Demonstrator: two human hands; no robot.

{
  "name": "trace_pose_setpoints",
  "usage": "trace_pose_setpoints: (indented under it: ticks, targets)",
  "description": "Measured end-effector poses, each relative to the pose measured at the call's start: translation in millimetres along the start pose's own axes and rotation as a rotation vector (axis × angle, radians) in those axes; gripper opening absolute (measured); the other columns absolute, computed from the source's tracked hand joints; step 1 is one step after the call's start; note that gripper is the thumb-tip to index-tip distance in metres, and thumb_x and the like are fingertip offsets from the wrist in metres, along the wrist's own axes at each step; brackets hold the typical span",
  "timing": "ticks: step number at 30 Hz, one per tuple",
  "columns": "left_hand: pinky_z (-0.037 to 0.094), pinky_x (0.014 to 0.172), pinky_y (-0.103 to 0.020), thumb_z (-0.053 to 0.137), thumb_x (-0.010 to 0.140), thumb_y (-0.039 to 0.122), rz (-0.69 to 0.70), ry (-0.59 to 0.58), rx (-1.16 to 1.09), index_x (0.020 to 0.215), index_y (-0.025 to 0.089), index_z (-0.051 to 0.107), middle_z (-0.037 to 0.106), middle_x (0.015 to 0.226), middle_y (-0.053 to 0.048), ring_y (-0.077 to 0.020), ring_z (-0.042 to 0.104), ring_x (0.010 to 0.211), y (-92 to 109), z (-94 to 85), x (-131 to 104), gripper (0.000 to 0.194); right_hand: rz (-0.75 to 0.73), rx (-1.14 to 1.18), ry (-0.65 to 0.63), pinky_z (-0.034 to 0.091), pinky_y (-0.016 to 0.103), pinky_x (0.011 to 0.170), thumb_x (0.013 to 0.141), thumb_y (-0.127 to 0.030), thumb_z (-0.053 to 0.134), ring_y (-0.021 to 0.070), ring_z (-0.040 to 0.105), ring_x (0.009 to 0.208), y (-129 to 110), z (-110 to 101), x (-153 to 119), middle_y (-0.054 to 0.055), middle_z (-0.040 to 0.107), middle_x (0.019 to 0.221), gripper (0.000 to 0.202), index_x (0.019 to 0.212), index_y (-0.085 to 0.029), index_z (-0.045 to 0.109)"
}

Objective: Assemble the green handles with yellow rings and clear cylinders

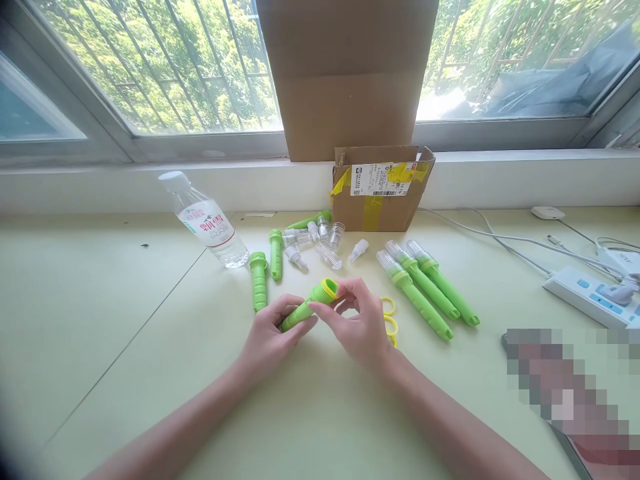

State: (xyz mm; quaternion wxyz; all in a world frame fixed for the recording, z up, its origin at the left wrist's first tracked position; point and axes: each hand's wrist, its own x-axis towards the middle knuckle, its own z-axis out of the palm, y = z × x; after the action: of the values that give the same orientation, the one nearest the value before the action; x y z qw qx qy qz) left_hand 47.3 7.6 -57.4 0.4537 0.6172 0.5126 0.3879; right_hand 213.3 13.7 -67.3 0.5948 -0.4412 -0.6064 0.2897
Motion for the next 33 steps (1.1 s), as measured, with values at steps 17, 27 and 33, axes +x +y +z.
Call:
trace_pose_setpoints:
  ticks: [17, 27, 33]
  targets:
    - [0.033, 0.045, -0.019, 0.070, 0.077, 0.045, -0.079, -0.077, -0.086, 0.082, 0.018, 0.058, 0.048, 0.055, 0.007, -0.0059, 0.041, 0.045, 0.7, -3.6, -1.8, 0.029, 0.047, 0.089, -0.047, 0.060, 0.030, 0.058, 0.074, -0.030, 0.074, 0.0167, 0.069, 0.073, -2.0, 2.3, -0.9, 0.000, 0.066, 0.088, 0.034, 0.084, -0.024, 0.043]
    - [0.032, 0.042, -0.019, 0.069, 0.078, 0.045, -0.102, -0.115, -0.118, 0.084, 0.018, 0.059, 0.053, 0.060, 0.005, -0.0053, 0.040, 0.044, 1.9, -5.6, -1.6, 0.030, 0.048, 0.098, -0.090, 0.058, 0.027, 0.058, 0.076, -0.027, 0.072, 0.0158, 0.069, 0.076, -2.5, 1.0, -1.1, -0.001, 0.065, 0.091, 0.033, 0.087, -0.025, 0.041]
    - [0.032, 0.040, -0.018, 0.069, 0.077, 0.045, -0.117, -0.124, -0.110, 0.085, 0.017, 0.060, 0.055, 0.060, 0.004, -0.0048, 0.041, 0.043, 2.6, -6.3, -0.7, 0.031, 0.048, 0.101, -0.082, 0.058, 0.028, 0.058, 0.076, -0.026, 0.072, 0.0157, 0.068, 0.076, -2.0, 1.4, -1.5, 0.000, 0.064, 0.093, 0.034, 0.086, -0.025, 0.040]
